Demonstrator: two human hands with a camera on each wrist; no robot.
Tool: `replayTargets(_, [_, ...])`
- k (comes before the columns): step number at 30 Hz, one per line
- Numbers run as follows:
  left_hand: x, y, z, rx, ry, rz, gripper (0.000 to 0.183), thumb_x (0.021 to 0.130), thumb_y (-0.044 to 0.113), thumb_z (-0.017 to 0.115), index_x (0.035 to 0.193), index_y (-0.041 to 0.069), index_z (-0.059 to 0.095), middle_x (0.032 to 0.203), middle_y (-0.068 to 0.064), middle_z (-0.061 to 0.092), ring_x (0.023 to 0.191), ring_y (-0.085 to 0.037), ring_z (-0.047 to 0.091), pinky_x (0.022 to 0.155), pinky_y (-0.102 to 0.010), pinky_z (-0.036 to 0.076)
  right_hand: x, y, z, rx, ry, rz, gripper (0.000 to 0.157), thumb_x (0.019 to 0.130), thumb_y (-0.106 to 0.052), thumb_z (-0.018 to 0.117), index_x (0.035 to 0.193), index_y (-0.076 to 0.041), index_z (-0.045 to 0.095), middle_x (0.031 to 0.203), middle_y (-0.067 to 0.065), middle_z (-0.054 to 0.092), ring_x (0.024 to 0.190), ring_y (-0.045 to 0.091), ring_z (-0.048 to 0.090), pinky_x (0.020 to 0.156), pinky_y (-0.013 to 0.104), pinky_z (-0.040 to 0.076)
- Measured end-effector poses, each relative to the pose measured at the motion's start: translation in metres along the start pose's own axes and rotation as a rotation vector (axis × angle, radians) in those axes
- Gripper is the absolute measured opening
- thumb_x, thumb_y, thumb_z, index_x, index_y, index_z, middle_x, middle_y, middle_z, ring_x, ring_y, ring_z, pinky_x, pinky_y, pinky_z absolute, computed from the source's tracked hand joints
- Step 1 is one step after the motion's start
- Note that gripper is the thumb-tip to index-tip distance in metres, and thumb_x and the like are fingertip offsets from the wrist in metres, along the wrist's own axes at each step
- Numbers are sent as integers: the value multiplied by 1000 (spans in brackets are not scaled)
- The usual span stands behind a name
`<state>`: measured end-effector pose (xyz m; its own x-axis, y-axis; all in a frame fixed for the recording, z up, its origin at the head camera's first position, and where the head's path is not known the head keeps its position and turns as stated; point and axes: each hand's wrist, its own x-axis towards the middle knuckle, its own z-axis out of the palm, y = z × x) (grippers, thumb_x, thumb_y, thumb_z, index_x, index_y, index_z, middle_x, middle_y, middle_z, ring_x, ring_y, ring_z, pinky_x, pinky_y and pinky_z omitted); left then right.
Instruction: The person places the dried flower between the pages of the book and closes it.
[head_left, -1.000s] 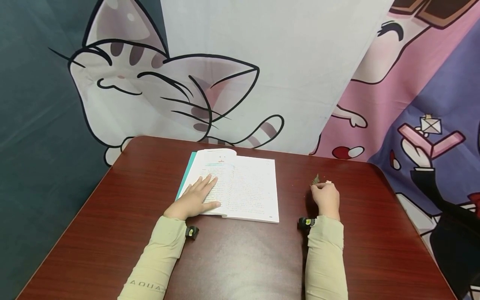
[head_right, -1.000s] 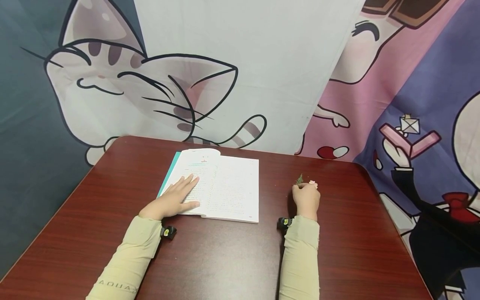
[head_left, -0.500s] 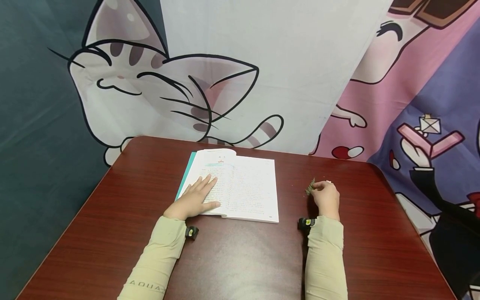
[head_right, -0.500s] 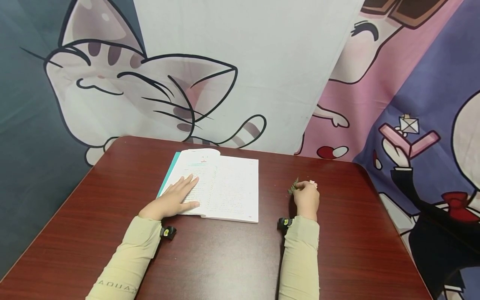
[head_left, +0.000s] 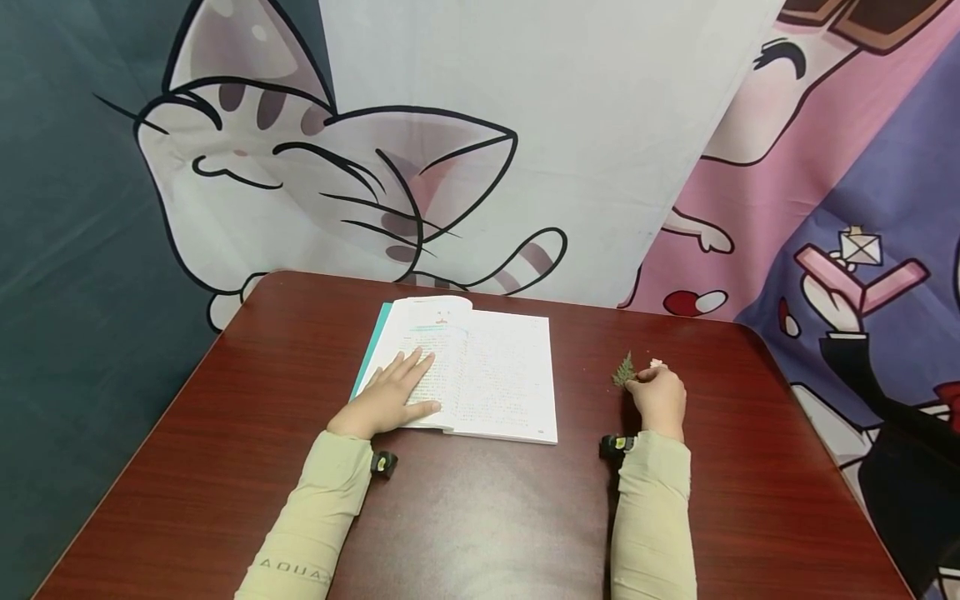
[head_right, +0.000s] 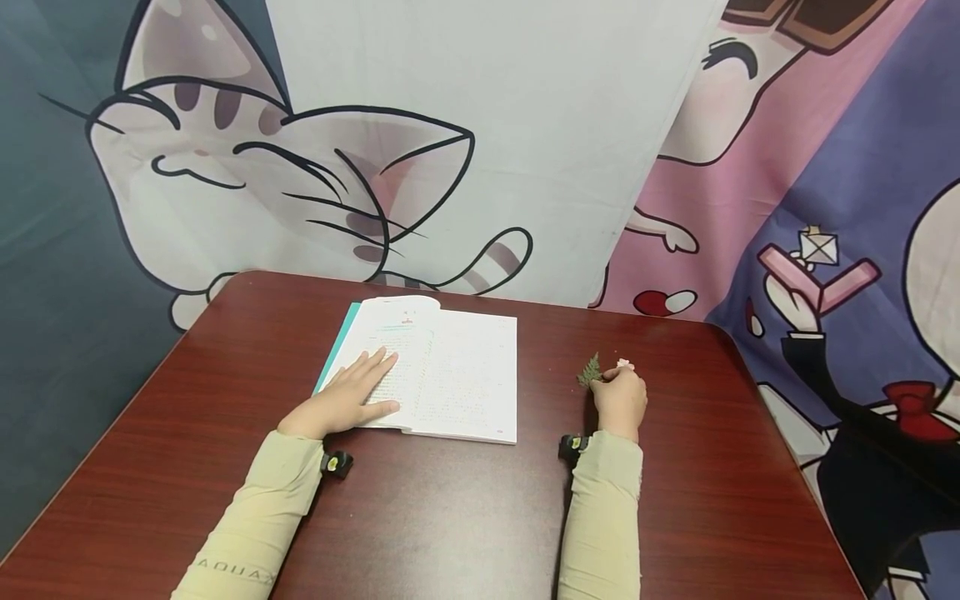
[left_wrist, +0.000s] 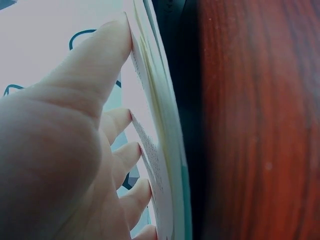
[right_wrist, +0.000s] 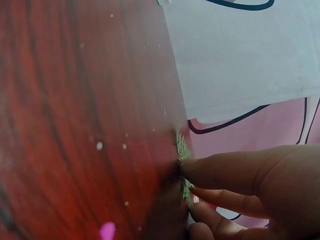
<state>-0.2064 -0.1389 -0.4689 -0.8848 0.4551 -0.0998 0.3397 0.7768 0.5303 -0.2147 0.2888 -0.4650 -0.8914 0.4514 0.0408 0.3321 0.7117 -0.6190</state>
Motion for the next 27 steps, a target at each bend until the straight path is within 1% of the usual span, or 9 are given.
replayTargets(6, [1, -1, 0, 5, 2, 6, 81, 100, 45, 62, 161, 7, 26, 167, -19, 17, 152, -46, 11, 117, -69, 12, 0, -2, -2, -9, -45, 16, 19, 87, -11, 72, 94, 7, 75, 112, 29, 68, 105, 51, 59, 93, 58, 47])
replayTargets(10, [1, -1, 1, 0, 2, 5, 81, 99, 45, 62, 161, 7, 25, 167, -19, 17, 153, -46, 10, 117, -69, 11, 0, -1, -2, -25, -73, 34, 18, 89, -12, 70, 88, 5, 75, 110, 29, 68, 103, 51, 60, 90, 57, 47])
replayTargets(13, [1, -2, 2, -9, 2, 9, 82, 99, 46, 62, 161, 7, 25, 167, -20, 16, 153, -46, 10, 118, -68, 10, 0, 0, -3, -35, -85, 42, 18, 89, -12, 68, 88, 5, 74, 110, 29, 68, 104, 51, 60, 90, 58, 48])
replayTargets(17, [2, -4, 3, -15, 9, 19, 85, 98, 52, 60, 161, 8, 25, 167, -20, 16, 153, -46, 9, 117, -69, 9, 0, 1, -3, -39, -60, 20, 16, 86, -10, 66, 83, 5, 73, 103, 29, 69, 97, 50, 62, 84, 56, 49])
replayTargets(21, [4, -8, 7, -17, 12, 13, 85, 98, 53, 60, 162, 11, 24, 169, -16, 15, 154, -43, 8, 119, -67, 9, 1, 0, -1, -17, -23, 13, 15, 83, -10, 64, 75, 1, 69, 94, 26, 68, 87, 44, 61, 78, 51, 49])
replayTargets(24, [5, -11, 9, -17, 16, 11, 85, 98, 51, 62, 163, 12, 24, 169, -15, 14, 154, -42, 8, 119, -67, 8, 2, -2, 0, 30, -27, 18, 17, 86, -13, 65, 77, 0, 68, 100, 26, 67, 92, 42, 59, 81, 50, 48])
replayTargets(26, [6, -12, 10, -17, 19, 13, 85, 97, 50, 62, 162, 12, 24, 169, -15, 15, 154, -42, 8, 119, -67, 9, 2, -3, -1, 72, -40, 19, 18, 89, -14, 65, 83, 2, 69, 110, 27, 66, 101, 41, 58, 86, 49, 47])
replayTargets(27, [6, -12, 10, -17, 18, 11, 85, 97, 51, 62, 162, 12, 24, 169, -15, 15, 154, -41, 8, 118, -67, 9, 2, -5, -1, 97, -46, 20, 19, 90, -14, 65, 87, 4, 70, 112, 27, 65, 104, 41, 57, 87, 49, 47])
